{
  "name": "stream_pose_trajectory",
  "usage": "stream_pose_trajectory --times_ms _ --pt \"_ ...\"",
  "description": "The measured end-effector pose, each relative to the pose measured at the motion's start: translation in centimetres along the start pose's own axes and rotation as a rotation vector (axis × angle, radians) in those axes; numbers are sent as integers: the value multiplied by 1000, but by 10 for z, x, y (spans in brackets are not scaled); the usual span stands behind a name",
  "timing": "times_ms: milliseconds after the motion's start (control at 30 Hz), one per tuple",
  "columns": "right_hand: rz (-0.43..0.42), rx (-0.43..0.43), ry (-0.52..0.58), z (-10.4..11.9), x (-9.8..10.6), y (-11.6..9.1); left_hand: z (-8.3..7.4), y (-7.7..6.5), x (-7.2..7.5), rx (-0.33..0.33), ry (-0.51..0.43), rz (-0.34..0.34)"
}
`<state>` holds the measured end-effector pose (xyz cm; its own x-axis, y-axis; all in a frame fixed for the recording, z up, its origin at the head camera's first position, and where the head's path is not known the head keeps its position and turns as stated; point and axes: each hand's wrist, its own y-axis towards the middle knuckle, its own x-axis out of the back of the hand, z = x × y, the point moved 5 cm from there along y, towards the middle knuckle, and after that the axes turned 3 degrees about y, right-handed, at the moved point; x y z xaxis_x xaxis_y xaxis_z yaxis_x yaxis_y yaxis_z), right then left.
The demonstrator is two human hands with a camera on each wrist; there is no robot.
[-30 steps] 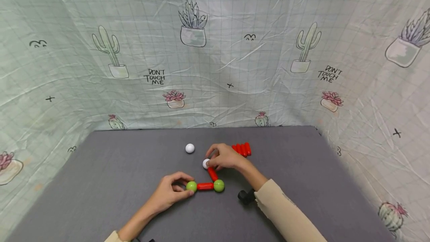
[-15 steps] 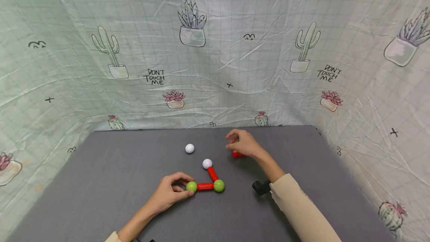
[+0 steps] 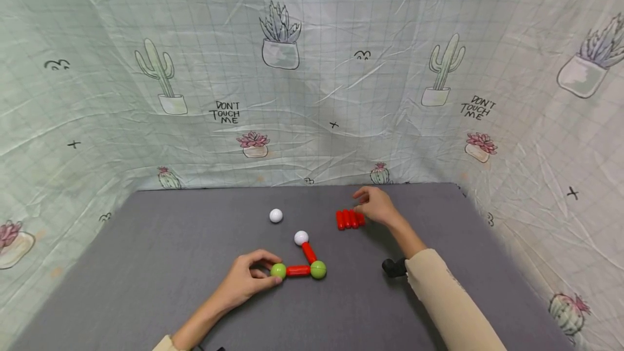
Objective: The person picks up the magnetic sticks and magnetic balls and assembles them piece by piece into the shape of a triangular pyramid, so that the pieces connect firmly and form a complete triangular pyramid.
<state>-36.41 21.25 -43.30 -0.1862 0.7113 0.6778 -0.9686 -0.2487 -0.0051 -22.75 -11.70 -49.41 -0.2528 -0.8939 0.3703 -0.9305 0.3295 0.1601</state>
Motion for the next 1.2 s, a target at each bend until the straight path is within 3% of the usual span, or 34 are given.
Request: stream_pose_trajectory --times_ms 267,500,1200 --pt "141 -116 196 -23 -1 -4 1 0 0 -7 -1 -1" --pt "209 -139 255 -27 -1 -5 1 0 1 -5 15 -8" --pt "147 -142 359 -32 1 -8 1 0 1 -6 6 -3"
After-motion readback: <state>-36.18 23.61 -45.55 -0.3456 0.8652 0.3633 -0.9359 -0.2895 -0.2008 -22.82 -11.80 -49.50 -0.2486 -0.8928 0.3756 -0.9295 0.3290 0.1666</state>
